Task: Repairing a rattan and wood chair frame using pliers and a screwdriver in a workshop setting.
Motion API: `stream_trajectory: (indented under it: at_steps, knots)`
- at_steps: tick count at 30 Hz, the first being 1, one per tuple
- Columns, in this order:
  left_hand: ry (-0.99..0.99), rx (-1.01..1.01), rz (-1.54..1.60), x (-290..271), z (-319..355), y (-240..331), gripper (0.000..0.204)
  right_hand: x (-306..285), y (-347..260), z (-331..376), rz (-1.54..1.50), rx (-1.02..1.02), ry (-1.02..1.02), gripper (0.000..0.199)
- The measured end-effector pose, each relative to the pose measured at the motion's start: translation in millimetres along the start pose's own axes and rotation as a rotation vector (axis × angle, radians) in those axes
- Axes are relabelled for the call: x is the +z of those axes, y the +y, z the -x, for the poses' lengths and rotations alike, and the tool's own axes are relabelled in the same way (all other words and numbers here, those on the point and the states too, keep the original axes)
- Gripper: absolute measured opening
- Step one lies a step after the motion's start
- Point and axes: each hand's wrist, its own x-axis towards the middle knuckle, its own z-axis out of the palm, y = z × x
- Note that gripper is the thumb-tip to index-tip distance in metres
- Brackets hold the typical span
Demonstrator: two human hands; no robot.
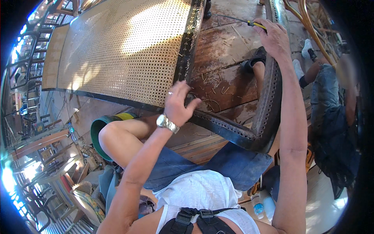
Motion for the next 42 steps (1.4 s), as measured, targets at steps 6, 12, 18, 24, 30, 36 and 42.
stream_trajectory:
  at_steps: [6,12,18,24,30,36,42]
  knots:
    - [-0.108,-0.252,0.428,-24,-24,4,0.049,-5,0,-1,0.025,0.050,-0.079,0.026]
    - [0.131,-0.230,-0.040,21,-82,-27,0.056,5,1,-5,-0.007,-0.012,-0.022,0.027]
    - [-0.191,-0.385,0.557,17,-115,-18,0.043,-2,6,2,-0.029,-0.004,-0.003,0.027]
    - [0.198,-0.156,-0.414,42,-99,-74,0.071,5,-15,-14,-0.049,0.007,0.020,0.026]
    - [-0.476,0.518,0.367,9,-77,52,0.061,-3,2,1,-0.040,0.068,-0.028,0.026]
    - [-0.040,-0.186,-0.159,16,-127,-69,0.088,-1,-7,-3,-0.041,0.048,-0.019,0.024]
    - [-0.517,-0.333,-0.274,25,-158,-57,0.099,-2,-5,2,-0.022,0.050,-0.028,0.023]
